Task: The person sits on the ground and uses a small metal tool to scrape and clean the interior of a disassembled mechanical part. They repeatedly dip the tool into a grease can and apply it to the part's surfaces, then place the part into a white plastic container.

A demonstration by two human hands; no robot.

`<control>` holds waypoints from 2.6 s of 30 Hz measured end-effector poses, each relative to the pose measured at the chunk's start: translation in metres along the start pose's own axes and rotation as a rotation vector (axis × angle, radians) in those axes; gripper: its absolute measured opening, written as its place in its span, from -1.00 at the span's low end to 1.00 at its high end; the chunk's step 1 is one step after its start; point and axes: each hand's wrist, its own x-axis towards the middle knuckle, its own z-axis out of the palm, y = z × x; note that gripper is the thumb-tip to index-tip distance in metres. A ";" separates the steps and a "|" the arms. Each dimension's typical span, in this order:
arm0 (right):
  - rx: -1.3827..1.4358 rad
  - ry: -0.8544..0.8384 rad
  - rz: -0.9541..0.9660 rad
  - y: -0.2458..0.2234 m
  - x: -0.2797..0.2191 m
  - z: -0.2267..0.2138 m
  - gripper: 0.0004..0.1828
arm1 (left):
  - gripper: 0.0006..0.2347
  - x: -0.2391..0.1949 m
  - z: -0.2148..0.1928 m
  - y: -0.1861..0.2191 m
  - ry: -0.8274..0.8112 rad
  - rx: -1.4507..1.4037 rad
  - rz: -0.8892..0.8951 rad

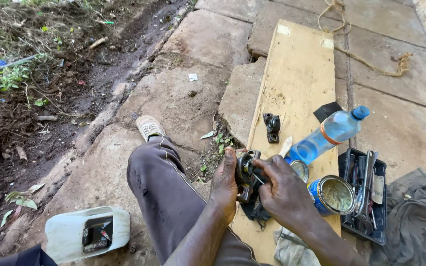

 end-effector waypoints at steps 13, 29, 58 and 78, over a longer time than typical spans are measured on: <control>-0.060 0.035 -0.254 0.018 0.008 -0.015 -0.19 | -0.23 0.004 -0.002 0.000 0.048 -0.142 -0.106; -0.433 0.224 -0.405 0.044 0.001 -0.004 -0.20 | -0.20 0.005 -0.001 -0.003 0.041 -0.131 -0.170; 0.064 0.065 -0.463 0.047 0.021 -0.017 -0.30 | -0.23 0.027 -0.014 -0.033 0.057 -0.085 -0.169; -0.288 0.043 -0.613 0.048 0.027 -0.005 -0.13 | -0.34 0.024 -0.010 -0.028 0.132 -0.048 -0.050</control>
